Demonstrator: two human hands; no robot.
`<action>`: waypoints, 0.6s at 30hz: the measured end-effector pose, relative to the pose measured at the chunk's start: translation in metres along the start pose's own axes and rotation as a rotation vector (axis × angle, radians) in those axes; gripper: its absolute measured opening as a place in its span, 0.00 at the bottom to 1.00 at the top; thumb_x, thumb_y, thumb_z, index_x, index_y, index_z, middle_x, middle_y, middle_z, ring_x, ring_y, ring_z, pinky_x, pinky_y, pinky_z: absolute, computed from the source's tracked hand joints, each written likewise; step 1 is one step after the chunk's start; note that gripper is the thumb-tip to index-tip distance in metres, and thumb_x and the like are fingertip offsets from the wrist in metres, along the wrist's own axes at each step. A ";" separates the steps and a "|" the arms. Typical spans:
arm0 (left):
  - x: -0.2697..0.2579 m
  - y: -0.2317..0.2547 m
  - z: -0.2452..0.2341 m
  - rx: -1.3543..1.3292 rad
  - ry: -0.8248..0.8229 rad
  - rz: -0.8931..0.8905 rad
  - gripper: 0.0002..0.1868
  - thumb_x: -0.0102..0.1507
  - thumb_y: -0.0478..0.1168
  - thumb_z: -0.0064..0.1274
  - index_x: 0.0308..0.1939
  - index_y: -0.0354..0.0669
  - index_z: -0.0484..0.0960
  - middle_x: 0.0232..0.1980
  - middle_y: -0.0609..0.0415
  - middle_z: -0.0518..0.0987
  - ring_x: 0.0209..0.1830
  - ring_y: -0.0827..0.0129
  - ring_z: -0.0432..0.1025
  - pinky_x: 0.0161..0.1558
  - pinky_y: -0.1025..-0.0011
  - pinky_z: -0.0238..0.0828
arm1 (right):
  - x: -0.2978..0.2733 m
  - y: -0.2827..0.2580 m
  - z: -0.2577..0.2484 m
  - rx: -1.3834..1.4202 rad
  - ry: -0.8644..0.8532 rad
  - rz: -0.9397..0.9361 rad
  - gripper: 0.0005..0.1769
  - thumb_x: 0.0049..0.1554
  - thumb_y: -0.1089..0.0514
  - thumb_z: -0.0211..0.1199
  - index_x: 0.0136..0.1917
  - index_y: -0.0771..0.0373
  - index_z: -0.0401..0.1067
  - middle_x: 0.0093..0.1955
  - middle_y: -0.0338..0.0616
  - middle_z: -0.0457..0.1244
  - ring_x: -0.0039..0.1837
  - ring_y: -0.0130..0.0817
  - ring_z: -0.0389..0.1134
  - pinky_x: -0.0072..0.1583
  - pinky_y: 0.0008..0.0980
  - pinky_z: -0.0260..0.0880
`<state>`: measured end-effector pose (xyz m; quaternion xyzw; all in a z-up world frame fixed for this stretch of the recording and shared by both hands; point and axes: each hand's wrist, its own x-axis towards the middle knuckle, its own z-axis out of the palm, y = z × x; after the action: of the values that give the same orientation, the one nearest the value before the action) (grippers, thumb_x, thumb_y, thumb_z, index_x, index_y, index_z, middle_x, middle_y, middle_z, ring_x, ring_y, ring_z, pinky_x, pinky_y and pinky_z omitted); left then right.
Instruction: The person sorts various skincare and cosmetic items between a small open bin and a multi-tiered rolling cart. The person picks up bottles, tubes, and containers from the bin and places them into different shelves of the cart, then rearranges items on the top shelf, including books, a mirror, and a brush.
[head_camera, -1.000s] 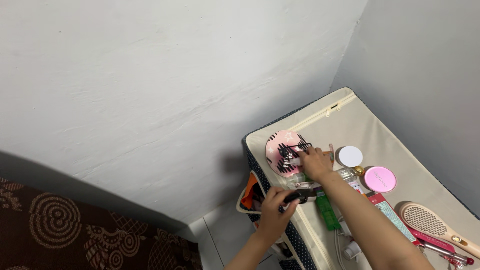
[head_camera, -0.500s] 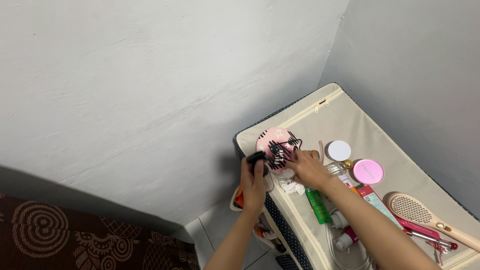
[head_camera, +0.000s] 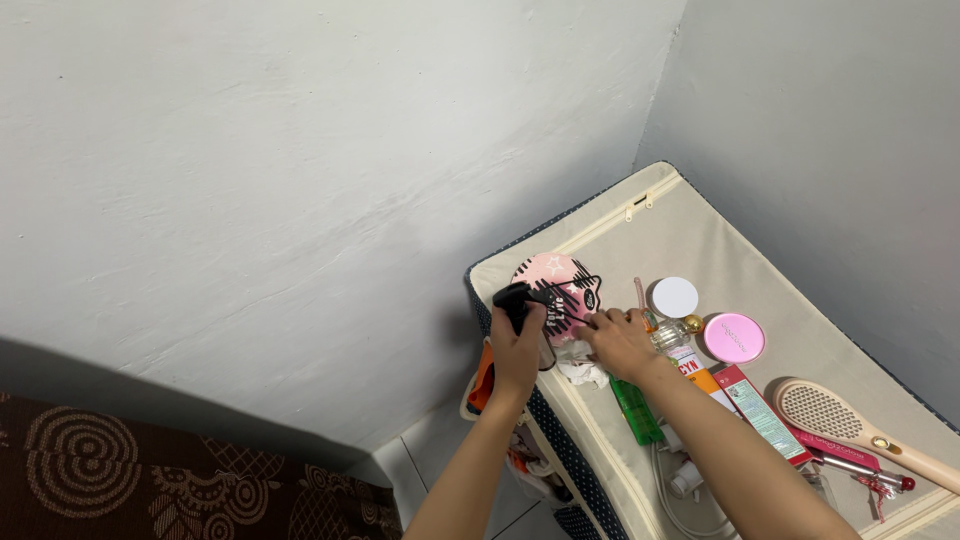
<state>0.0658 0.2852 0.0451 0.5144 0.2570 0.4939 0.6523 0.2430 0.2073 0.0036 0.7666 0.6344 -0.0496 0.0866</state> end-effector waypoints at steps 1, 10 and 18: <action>-0.001 0.001 -0.001 0.001 0.000 0.001 0.05 0.67 0.34 0.53 0.45 0.40 0.74 0.40 0.59 0.75 0.39 0.78 0.68 0.44 0.76 0.67 | -0.001 0.000 -0.001 0.001 0.001 0.000 0.27 0.52 0.50 0.69 0.65 0.41 0.69 0.65 0.35 0.61 0.69 0.40 0.60 0.68 0.55 0.55; 0.004 0.019 0.007 0.091 -0.006 -0.039 0.04 0.64 0.31 0.52 0.42 0.37 0.76 0.35 0.59 0.75 0.31 0.79 0.67 0.33 0.76 0.65 | -0.013 0.032 -0.016 0.667 0.551 0.052 0.24 0.52 0.56 0.70 0.62 0.52 0.74 0.62 0.40 0.70 0.56 0.36 0.72 0.59 0.40 0.70; -0.007 0.052 0.095 -0.001 -0.339 -0.002 0.16 0.59 0.31 0.62 0.50 0.34 0.78 0.42 0.56 0.81 0.41 0.78 0.74 0.45 0.77 0.72 | -0.114 0.058 -0.098 1.507 0.440 0.220 0.25 0.55 0.51 0.68 0.63 0.63 0.72 0.48 0.35 0.70 0.49 0.21 0.70 0.52 0.27 0.70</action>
<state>0.1238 0.2386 0.1241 0.5896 0.1436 0.3995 0.6872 0.2748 0.1061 0.1247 0.6692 0.3533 -0.3043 -0.5786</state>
